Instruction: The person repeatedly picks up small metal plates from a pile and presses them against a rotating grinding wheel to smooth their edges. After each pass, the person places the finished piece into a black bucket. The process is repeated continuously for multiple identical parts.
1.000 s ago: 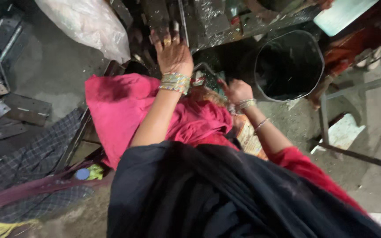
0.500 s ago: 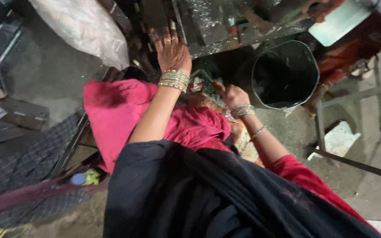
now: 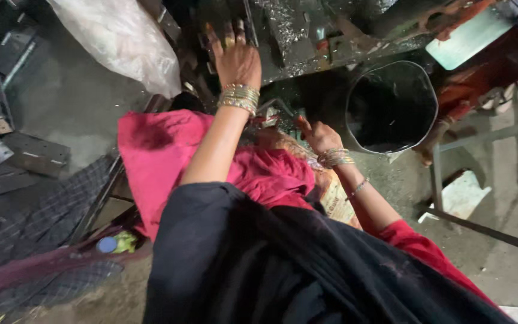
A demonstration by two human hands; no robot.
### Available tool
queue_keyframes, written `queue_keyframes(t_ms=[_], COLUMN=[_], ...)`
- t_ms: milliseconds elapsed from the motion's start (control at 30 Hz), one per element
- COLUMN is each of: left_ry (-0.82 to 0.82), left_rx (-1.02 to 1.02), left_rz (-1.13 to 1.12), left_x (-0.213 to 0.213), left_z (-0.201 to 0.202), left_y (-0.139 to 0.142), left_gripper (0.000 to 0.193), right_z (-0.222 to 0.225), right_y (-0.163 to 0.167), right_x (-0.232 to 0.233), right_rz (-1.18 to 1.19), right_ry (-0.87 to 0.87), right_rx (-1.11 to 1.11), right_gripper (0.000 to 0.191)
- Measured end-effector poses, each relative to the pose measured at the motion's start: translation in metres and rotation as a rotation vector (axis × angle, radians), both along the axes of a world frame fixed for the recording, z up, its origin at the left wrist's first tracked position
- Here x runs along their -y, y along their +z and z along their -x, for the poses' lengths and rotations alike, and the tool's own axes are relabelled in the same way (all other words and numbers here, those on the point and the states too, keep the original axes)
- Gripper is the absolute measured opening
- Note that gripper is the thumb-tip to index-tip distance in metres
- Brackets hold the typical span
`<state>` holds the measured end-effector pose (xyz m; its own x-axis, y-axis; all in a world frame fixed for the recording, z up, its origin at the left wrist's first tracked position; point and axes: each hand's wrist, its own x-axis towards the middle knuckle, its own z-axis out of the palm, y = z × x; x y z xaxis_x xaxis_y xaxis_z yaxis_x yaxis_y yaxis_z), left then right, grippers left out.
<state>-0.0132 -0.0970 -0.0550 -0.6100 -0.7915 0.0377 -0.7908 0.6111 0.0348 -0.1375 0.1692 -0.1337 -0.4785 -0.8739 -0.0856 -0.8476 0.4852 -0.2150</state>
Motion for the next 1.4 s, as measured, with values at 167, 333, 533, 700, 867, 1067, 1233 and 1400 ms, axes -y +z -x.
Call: queue_keyframes(t_ms=[167,333,533,700,867,1067,1233,1400], left_ry=[0.037,0.031,0.023,-0.051,-0.284,-0.336,0.019,0.085], left_rx=[-0.055,-0.040,-0.128,-0.036,-0.178,-0.395,-0.322,-0.240], left_rz=[0.323,0.115,0.158,0.210,0.215,0.261,0.216,-0.138], left_x=[0.026,0.035,0.045,-0.019,-0.079,-0.031,-0.044,-0.054], left_z=[0.006,0.013,0.004,-0.019,-0.067,-0.011,0.070,0.027], left_y=[0.011,0.002,0.002,0.010,0.018,0.033,0.021,0.006], left_gripper=[0.049,0.046,0.043,0.048,0.051,0.034,0.023,0.030], right_z=[0.033,0.007,-0.007,-0.012,-0.021,-0.018,-0.013,-0.012], right_y=[0.014,0.000,0.065,0.159,0.194,0.190,0.182,0.178], right_x=[0.017,0.004,0.024,0.047,0.066,0.067,0.068,0.064], right_rz=[0.079,0.063,0.048,0.660,0.601,0.667,0.591,0.581], right_ry=[0.112,0.014,-0.038,0.067,-0.041,-0.046,-0.032,-0.008], right_rx=[-0.041,0.206,-0.016,0.180,0.316,0.372,0.187,0.188], right_gripper=[0.066,0.064,0.046,0.046,0.050,0.052,0.054,0.057])
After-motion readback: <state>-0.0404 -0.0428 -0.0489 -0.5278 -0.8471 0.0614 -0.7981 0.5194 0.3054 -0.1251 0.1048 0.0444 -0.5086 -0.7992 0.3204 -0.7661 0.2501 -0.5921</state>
